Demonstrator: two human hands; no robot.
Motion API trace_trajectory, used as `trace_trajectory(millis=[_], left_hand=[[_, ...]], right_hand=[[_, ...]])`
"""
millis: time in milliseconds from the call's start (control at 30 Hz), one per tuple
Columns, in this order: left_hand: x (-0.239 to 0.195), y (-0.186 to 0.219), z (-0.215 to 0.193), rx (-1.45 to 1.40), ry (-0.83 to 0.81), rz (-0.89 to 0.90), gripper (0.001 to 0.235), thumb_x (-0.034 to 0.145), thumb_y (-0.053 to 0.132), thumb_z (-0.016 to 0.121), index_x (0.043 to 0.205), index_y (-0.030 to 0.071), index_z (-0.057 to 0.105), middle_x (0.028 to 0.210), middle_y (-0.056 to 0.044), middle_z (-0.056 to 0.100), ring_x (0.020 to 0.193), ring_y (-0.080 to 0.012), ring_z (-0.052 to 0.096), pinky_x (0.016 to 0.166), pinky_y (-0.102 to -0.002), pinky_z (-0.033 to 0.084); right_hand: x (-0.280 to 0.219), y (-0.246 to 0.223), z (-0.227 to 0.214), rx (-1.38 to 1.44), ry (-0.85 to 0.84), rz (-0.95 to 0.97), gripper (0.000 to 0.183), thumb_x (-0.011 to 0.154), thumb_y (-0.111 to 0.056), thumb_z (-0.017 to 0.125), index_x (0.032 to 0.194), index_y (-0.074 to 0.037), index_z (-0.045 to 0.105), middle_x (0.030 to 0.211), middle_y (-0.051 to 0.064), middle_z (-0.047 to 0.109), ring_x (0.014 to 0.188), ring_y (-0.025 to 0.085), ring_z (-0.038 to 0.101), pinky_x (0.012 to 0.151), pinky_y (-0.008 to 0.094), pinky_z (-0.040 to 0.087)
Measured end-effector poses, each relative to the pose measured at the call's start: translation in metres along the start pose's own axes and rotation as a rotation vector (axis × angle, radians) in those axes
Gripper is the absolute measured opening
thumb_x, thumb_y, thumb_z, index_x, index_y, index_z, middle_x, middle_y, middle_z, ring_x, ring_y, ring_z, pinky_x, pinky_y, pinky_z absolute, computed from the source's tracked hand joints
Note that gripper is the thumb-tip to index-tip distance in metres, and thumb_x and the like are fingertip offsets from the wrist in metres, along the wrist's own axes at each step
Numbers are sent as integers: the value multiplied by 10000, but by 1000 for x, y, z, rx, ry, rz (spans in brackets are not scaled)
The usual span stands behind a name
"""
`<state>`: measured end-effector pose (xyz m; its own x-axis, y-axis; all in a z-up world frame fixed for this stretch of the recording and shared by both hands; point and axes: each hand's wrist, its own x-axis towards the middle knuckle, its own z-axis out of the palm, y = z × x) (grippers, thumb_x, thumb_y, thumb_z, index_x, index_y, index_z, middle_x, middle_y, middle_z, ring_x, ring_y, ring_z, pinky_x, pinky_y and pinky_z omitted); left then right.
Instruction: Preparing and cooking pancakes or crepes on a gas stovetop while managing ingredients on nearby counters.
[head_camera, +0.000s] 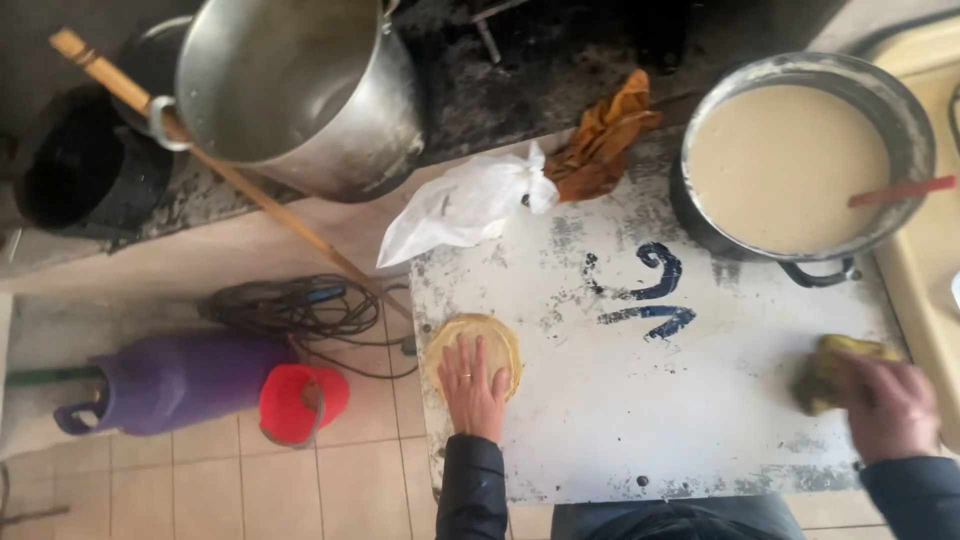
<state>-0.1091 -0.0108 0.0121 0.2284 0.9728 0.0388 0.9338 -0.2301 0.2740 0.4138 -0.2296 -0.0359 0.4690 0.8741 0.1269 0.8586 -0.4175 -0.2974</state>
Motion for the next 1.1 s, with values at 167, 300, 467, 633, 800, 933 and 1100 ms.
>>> trace_trajectory(millis=[167, 300, 467, 633, 800, 933, 1100], left_hand=[[-38, 16, -37, -130, 171, -107, 675, 987, 313, 616, 1590, 151, 360, 1686, -169, 264, 1532, -439, 243, 1220, -567, 254], [-101, 24, -34, -115, 130, -205, 673, 957, 302, 635, 1561, 128, 393, 1648, -166, 307, 1516, -455, 244, 1186, -564, 236], [-164, 34, -41, -293, 62, -295, 588, 968, 224, 613, 1518, 87, 454, 1623, -175, 355, 1504, -455, 243, 1194, -545, 239], [-187, 17, -34, -263, 177, -420, 538, 976, 229, 618, 1489, 116, 501, 1611, -164, 382, 1504, -454, 261, 1194, -526, 255], [-184, 10, -39, -307, 130, -468, 541, 970, 211, 602, 1496, 124, 506, 1607, -159, 391, 1488, -463, 265, 1182, -512, 268], [-201, 3, -33, -264, 194, -418, 496, 995, 223, 593, 1479, 138, 525, 1617, -165, 396, 1497, -452, 276, 1195, -517, 266], [-226, 10, -34, -366, 199, -638, 498, 1009, 194, 545, 1501, 124, 512, 1614, -179, 377, 1509, -459, 244, 1183, -511, 266]], right_hand=[[32, -175, 20, 45, -342, -586, 634, 811, -427, 636, 1425, -298, 543, 1514, 99, 485, 1415, 374, 407, 1161, 613, 315], [102, -272, 70, -294, -405, -1005, 645, 955, -457, 426, 1579, -326, 328, 1682, 82, 248, 1519, 367, 160, 1215, 620, 180], [145, -384, 88, -30, -231, -1088, 586, 974, -386, 489, 1521, -194, 404, 1594, 97, 380, 1500, 379, 295, 1194, 556, 278], [47, -362, 53, -159, -525, -1304, 576, 907, -82, 572, 1475, -66, 476, 1582, 187, 385, 1395, 365, 401, 1008, 527, 421], [61, -322, 88, 508, -735, -1372, 347, 908, -113, 563, 1241, -120, 657, 1479, 116, 531, 1381, 293, 436, 1088, 539, 366], [103, -338, 83, -445, -395, -710, 437, 1009, -200, 527, 1433, -98, 545, 1365, 157, 563, 1269, 376, 525, 1068, 550, 424], [-37, -380, 86, -452, -581, -848, 680, 966, -239, 561, 1600, -110, 351, 1614, 255, 322, 1293, 413, 308, 982, 602, 336]])
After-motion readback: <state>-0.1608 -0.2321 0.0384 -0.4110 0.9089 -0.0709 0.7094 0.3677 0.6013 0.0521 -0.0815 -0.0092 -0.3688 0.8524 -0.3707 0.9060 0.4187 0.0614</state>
